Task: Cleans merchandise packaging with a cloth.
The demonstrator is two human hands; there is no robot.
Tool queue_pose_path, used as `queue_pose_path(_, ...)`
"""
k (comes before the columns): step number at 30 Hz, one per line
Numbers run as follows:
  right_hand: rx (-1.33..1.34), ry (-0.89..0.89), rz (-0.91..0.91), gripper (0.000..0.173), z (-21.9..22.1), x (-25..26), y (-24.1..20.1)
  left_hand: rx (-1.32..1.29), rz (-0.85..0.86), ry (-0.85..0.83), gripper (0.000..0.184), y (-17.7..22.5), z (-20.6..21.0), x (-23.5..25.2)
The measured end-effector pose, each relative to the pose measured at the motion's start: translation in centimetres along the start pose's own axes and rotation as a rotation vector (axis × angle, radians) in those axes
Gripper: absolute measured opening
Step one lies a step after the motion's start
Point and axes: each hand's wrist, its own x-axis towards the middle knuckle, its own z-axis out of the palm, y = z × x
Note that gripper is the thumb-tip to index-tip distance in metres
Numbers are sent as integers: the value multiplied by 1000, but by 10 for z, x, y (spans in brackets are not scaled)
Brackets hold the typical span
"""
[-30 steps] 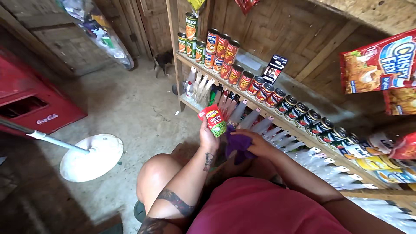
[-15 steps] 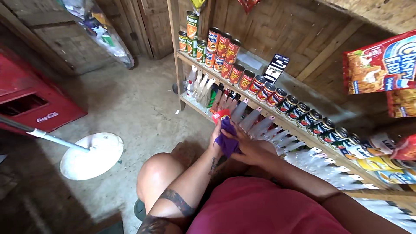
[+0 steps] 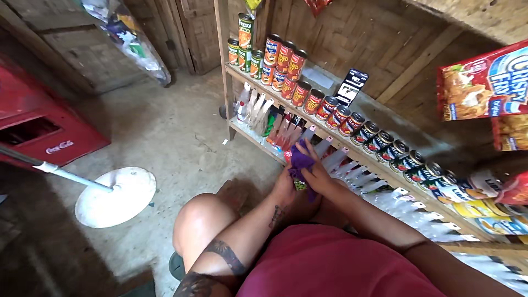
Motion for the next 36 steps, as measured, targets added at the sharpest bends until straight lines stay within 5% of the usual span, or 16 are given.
queue_pose_path(10,-105,-124,-43,67,3,-11,-10,0,39,91,54,7,-4,0)
queue_pose_path(36,-110,-120,-225,65,7,-21,-10,-119,31,45,64,20,-10,3)
